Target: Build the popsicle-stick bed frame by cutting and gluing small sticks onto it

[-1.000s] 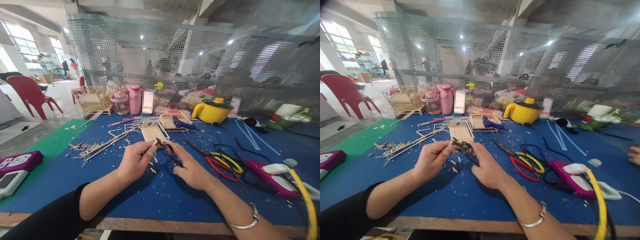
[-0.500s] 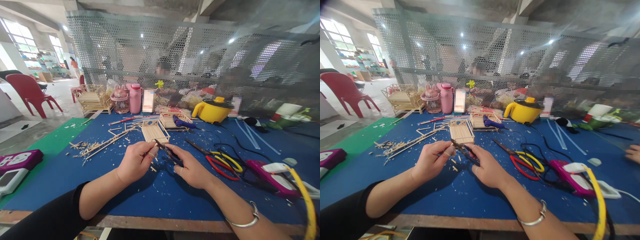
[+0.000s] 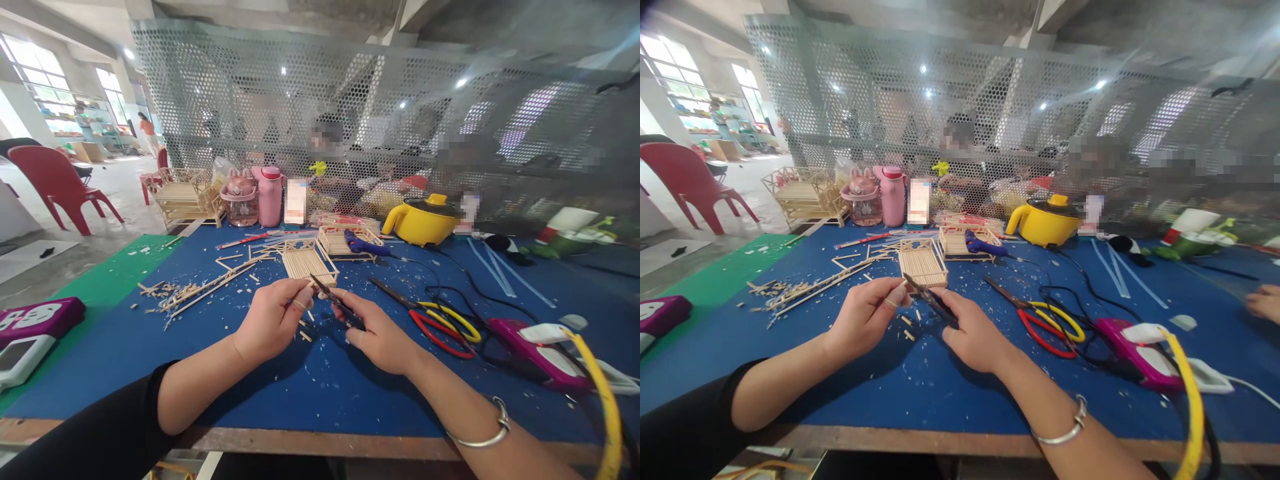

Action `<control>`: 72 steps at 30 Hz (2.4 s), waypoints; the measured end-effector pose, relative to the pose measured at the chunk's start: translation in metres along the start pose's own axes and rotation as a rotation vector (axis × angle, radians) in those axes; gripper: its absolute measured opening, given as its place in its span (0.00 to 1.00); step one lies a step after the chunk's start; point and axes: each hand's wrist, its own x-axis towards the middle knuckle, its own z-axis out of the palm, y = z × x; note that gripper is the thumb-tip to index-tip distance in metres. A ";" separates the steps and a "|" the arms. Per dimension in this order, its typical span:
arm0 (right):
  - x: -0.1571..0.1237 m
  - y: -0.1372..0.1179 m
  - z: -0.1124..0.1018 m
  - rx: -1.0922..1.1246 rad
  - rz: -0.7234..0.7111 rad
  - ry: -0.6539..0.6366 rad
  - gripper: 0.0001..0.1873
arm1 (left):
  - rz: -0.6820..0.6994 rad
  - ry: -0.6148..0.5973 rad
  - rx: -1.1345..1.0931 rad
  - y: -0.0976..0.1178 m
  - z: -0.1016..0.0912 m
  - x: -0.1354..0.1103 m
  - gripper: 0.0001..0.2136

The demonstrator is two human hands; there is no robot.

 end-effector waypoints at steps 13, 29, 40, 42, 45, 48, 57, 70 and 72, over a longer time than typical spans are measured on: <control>-0.036 0.009 -0.063 -1.002 0.235 -0.097 0.41 | -0.159 0.060 -0.114 -0.013 0.002 0.005 0.14; -0.015 -0.009 -0.042 -0.429 0.261 0.007 0.42 | -0.111 0.039 -0.130 -0.007 -0.002 0.005 0.15; 0.009 -0.013 -0.013 -0.132 0.106 -0.093 0.43 | -0.108 0.043 -0.141 -0.005 -0.004 0.004 0.14; 0.009 -0.013 -0.014 -0.107 0.087 -0.092 0.43 | -0.092 0.031 -0.121 -0.003 -0.005 0.004 0.15; 0.006 -0.012 -0.012 -0.077 0.086 -0.088 0.44 | -0.057 0.022 -0.071 -0.001 -0.005 0.003 0.15; 0.003 -0.012 -0.011 -0.028 0.108 -0.115 0.44 | -0.029 0.017 -0.050 0.000 -0.005 0.003 0.15; 0.003 -0.021 -0.011 0.189 0.170 -0.207 0.44 | -0.030 -0.016 -0.134 0.001 -0.005 0.001 0.14; -0.002 -0.017 -0.014 0.150 0.175 -0.208 0.45 | -0.032 0.033 -0.183 -0.002 -0.003 -0.001 0.14; -0.003 -0.014 -0.014 0.179 0.203 -0.205 0.46 | 0.021 0.015 -0.195 -0.003 -0.002 -0.002 0.14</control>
